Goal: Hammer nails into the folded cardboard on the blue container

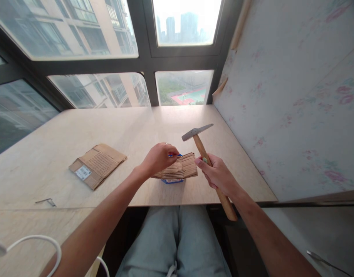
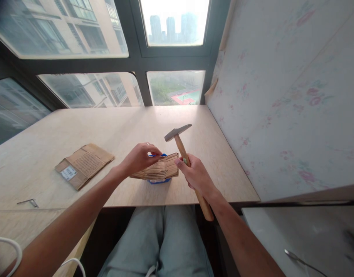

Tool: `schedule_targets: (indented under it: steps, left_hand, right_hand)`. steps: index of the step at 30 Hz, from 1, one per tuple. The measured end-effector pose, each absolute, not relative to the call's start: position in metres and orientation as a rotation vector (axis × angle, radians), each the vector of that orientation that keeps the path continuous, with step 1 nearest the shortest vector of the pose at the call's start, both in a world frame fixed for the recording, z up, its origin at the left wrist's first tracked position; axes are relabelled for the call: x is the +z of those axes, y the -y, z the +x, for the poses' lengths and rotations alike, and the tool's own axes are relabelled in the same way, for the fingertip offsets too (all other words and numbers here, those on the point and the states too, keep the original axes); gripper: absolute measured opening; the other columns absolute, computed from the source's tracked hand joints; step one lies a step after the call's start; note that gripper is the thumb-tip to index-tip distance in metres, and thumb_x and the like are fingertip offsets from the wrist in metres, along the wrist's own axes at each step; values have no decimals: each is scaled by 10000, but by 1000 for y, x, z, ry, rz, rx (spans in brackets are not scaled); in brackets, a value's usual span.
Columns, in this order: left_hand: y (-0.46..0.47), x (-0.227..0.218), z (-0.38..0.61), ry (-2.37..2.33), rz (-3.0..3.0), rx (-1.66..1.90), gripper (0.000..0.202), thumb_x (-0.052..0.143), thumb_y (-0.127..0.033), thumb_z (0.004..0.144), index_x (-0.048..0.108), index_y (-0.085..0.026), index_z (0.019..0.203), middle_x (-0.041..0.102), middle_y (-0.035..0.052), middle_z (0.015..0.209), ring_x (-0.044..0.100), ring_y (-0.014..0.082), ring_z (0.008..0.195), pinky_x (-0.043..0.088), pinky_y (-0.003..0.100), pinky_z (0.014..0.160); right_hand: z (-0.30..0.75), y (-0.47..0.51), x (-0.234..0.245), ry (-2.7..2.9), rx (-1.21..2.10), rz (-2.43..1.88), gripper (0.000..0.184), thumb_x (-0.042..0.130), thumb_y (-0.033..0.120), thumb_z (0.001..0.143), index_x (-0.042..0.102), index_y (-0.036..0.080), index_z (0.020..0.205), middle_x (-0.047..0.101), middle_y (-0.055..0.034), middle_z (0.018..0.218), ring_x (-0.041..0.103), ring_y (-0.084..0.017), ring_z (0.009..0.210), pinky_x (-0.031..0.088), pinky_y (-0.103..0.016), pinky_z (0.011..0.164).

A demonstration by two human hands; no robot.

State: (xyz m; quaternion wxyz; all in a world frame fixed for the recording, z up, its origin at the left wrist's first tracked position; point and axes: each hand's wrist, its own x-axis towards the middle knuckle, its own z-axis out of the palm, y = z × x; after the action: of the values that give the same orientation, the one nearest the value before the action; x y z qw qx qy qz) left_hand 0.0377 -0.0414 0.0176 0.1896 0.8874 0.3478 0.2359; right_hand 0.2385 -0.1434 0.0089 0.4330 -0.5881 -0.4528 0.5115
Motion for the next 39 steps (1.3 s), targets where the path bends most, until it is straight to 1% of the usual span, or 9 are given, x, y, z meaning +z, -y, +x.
schedule_targets:
  steps: [5, 9, 12, 16, 21, 24, 26, 33, 39]
  left_hand:
    - [41, 16, 36, -977, 2479, 674, 128, 649, -153, 810, 769, -196, 793, 745, 35, 766, 647, 172, 732, 476, 279, 691]
    - [42, 15, 35, -979, 2456, 678, 136, 642, -158, 817, 772, -191, 800, 745, 39, 766, 647, 169, 717, 479, 277, 678]
    - [43, 15, 33, -995, 2431, 672, 157, 636, -122, 797, 774, -190, 832, 741, 35, 772, 652, 167, 727, 490, 271, 692]
    - [47, 15, 32, -1018, 2389, 675, 173, 631, -105, 786, 758, -175, 880, 736, 40, 785, 662, 169, 735, 504, 268, 697]
    - [50, 13, 32, -1068, 2313, 718, 192, 650, -127, 781, 714, -180, 953, 745, 24, 789, 680, 166, 707, 515, 263, 677]
    - [50, 12, 31, -1082, 2282, 740, 282, 658, -129, 776, 677, -198, 1049, 747, -3, 772, 687, 159, 698, 522, 265, 701]
    - [49, 10, 31, -1072, 2259, 753, 344, 658, -120, 774, 655, -204, 1107, 753, -7, 789, 694, 157, 709, 531, 271, 722]
    - [49, 5, 28, -1044, 2196, 786, 345, 666, -125, 782, 656, -200, 1119, 760, 1, 807, 705, 155, 729, 548, 286, 766]
    - [52, 4, 27, -1025, 2130, 806, 361, 670, -123, 791, 657, -182, 1147, 765, 25, 824, 718, 167, 753, 564, 288, 750]
  right_hand:
    - [239, 143, 7, 1153, 1266, -1472, 341, 632, 545, 856, 498, 232, 861, 349, 141, 423, 263, -52, 275, 230, -151, 226]
    - [238, 143, 10, 1137, 1297, -1458, 390, 632, 589, 844, 473, 234, 843, 353, 134, 486, 270, -45, 293, 226, -153, 229]
    - [239, 143, 16, 1147, 1340, -1492, 405, 555, 626, 880, 510, 224, 901, 357, 123, 527, 269, -47, 310, 222, -155, 239]
    - [243, 146, 25, 1307, 1267, -1590, 394, 461, 573, 945, 582, 200, 989, 396, 94, 552, 292, -57, 344, 217, -166, 275]
    - [248, 153, 34, 1512, 1171, -1586, 358, 455, 520, 963, 604, 203, 892, 426, 70, 551, 313, -66, 364, 201, -196, 324]
    - [250, 155, 40, 1557, 1156, -1591, 335, 471, 499, 955, 573, 213, 815, 421, 69, 530, 324, -73, 371, 198, -203, 341]
    - [252, 154, 43, 1577, 1158, -1592, 321, 483, 488, 947, 571, 216, 802, 414, 71, 516, 323, -76, 370, 198, -205, 344]
    - [253, 147, 41, 1608, 1170, -1613, 311, 467, 466, 946, 576, 215, 798, 408, 75, 502, 315, -75, 356, 193, -204, 336]
    - [249, 147, 32, 1617, 1195, -1620, 324, 438, 478, 954, 546, 219, 791, 407, 78, 516, 304, -69, 347, 204, -205, 334]
